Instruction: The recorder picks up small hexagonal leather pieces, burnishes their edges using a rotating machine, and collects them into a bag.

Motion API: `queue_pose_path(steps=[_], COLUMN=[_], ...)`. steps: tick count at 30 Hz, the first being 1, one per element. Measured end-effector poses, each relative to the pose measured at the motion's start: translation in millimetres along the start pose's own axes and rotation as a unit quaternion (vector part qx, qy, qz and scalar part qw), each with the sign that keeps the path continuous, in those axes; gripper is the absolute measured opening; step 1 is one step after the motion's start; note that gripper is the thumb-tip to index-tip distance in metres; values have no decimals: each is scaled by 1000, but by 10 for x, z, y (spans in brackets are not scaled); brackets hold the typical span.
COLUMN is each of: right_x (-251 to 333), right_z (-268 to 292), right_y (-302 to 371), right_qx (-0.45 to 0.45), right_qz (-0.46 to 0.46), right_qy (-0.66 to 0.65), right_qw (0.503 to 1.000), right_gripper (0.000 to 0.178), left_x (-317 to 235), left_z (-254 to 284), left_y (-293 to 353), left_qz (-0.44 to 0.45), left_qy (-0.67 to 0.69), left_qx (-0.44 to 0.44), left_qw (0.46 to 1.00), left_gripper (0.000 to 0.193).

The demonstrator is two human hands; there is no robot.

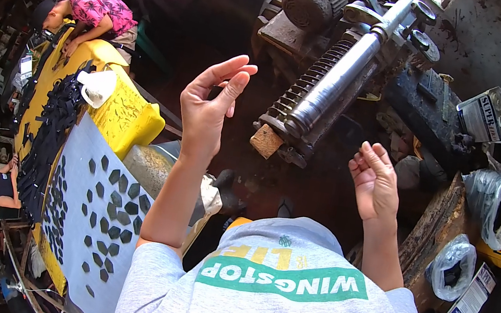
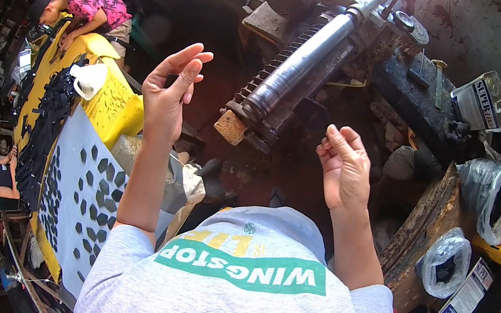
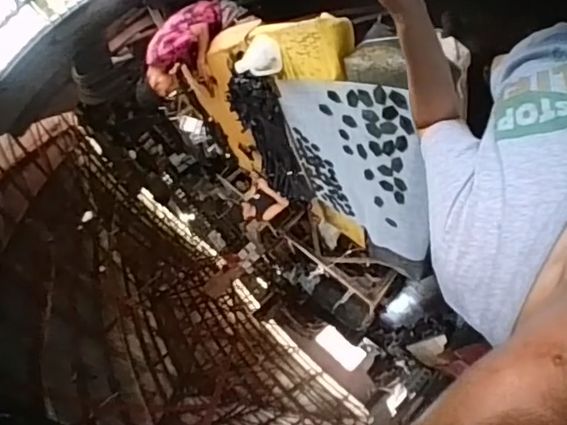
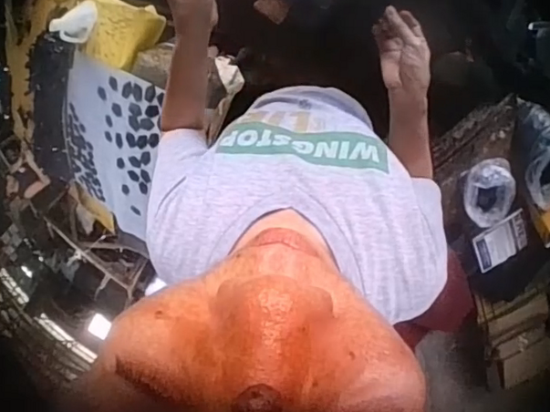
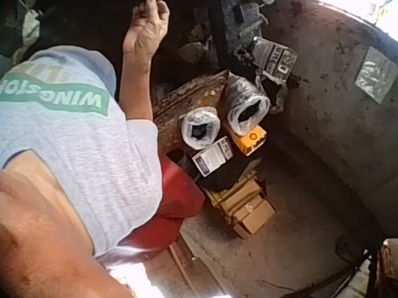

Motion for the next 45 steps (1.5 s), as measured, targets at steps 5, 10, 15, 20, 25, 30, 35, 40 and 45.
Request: queue_pose_path(steps=[5, 10, 15, 20, 25, 30, 35, 40, 45], right_x=[-150, -223, -267, -347, -413, -573, -942, -1590, -2199], right_z=[-72, -249, -126, 269, 566, 620, 871, 1111, 1391], right_y=[-82, -166, -230, -304, -340, -364, -487, -585, -597], right_qx=[22, 44, -14, -91, -117, -135, -196, -177, -179], right_qz=[-71, -92, -44, -13, -11, -19, -58, -141, -185], right_qy=[-2, 12, 49, 79, 76, 100, 159, 250, 336], right_qw=[997, 995, 998, 993, 990, 986, 966, 941, 906], right_gripper=[19, 16, 24, 22, 22, 23, 32, 40, 24], left_x=[111, 245, 368, 385, 468, 496, 290, -100, -690], left_z=[175, 194, 303, 361, 376, 590, 1185, 2216, 3054], left_y=[-140, -298, -431, -512, -563, -553, -407, 95, 689], left_qz=[4, -18, 46, 54, 77, 53, 241, 269, 169], left_qy=[-150, -192, -160, -177, -161, -159, 51, 421, 418], left_qx=[84, 245, 326, 353, 369, 345, 61, -95, -193], left_qw=[985, 950, 930, 917, 912, 924, 967, 861, 871], left_gripper=[21, 29, 33, 31, 28, 20, 14, 23, 27])
Point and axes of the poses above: each hand's wrist, its own y-axis away from the middle knuckle, its own z-axis out of the back of the hand, x = y × z, the point moved 1 cm from there along -y, towards the middle knuckle, and after that the axes turned 15 degrees about y, right-handed, at the moved point
